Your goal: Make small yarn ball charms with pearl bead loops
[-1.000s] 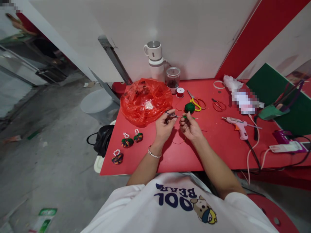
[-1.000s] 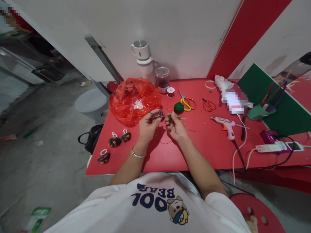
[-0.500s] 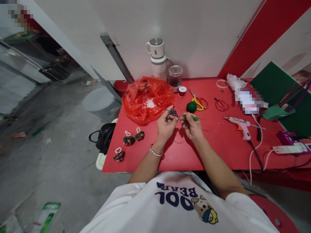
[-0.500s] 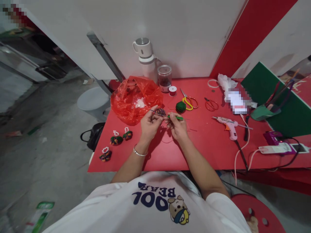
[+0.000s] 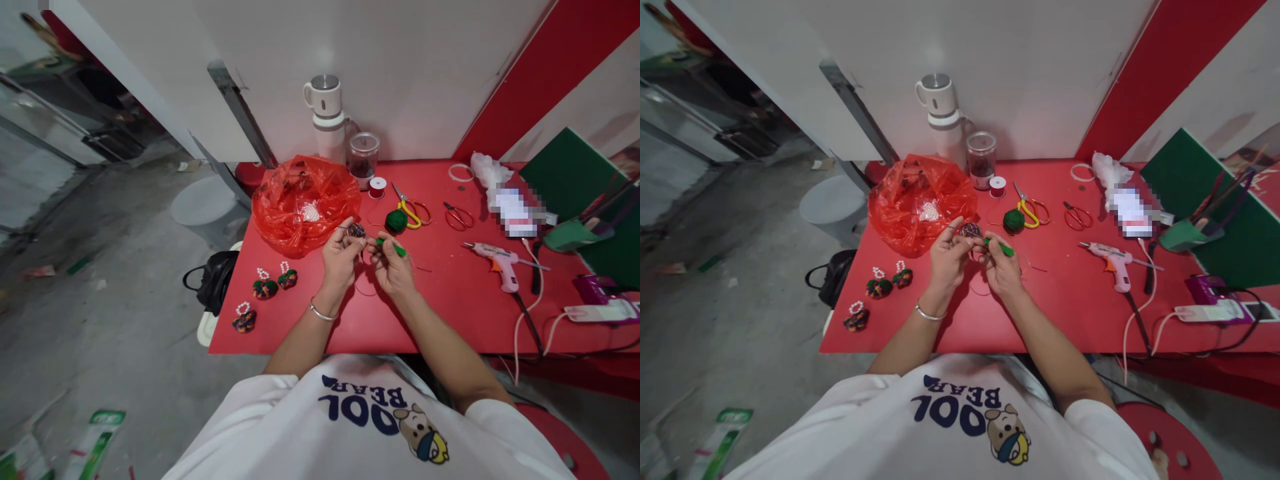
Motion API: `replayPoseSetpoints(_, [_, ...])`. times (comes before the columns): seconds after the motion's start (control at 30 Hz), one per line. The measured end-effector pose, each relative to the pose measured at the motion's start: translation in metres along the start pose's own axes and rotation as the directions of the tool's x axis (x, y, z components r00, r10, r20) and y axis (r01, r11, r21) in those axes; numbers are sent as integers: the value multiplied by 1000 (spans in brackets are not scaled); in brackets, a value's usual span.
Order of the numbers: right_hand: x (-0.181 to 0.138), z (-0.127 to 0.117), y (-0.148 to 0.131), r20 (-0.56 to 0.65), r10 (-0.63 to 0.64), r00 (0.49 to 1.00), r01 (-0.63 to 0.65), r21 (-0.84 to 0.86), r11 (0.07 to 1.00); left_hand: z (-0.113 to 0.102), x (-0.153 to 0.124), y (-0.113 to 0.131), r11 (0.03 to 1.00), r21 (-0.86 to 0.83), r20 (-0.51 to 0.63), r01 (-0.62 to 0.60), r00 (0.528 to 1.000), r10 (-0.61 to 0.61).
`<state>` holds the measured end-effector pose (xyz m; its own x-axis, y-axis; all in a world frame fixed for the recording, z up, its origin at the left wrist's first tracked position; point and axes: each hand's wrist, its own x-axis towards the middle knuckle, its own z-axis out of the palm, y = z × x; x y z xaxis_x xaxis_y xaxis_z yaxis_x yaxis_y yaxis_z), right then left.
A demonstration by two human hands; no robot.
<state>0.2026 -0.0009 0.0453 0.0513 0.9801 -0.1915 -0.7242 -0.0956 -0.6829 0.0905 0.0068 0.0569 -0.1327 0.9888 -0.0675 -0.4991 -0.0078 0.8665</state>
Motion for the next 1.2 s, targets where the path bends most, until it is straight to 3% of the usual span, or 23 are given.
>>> replayPoseSetpoints(0.27, [6,-6,-11,87,-51,995,57,-64,996,-9,-2,26,965,-40,107,261,961,-255])
replayPoseSetpoints(0.57, [11,-18,-10,175,-201,964,244,-278,929,-14,-4,42,937,-94,202,336,928,-313])
replayPoseSetpoints(0.67, [14,-26,-13,297,-244,923,344,-356,869,-16,-3,43,926,-121,220,358,919,-326])
replayPoseSetpoints(0.77, [14,-32,-21,434,-295,852,473,-393,788,-18,-1,43,909,-133,232,394,904,-358])
replayPoseSetpoints(0.87, [14,-34,-27,501,-315,806,535,-387,751,-20,1,44,887,-130,252,442,880,-402])
replayPoseSetpoints(0.93, [14,-34,-30,500,-296,814,515,-384,767,-21,3,45,873,-127,266,472,864,-428])
replayPoseSetpoints(1.07, [13,-33,-32,405,-237,883,389,-350,852,-20,3,45,860,-114,287,498,845,-451])
replayPoseSetpoints(1.13, [12,-31,-32,352,-181,918,301,-325,897,-17,1,40,883,-84,281,463,861,-424])
replayPoseSetpoints(1.2, [11,-28,-31,318,-121,940,221,-299,928,-13,-2,32,931,-37,248,363,906,-343])
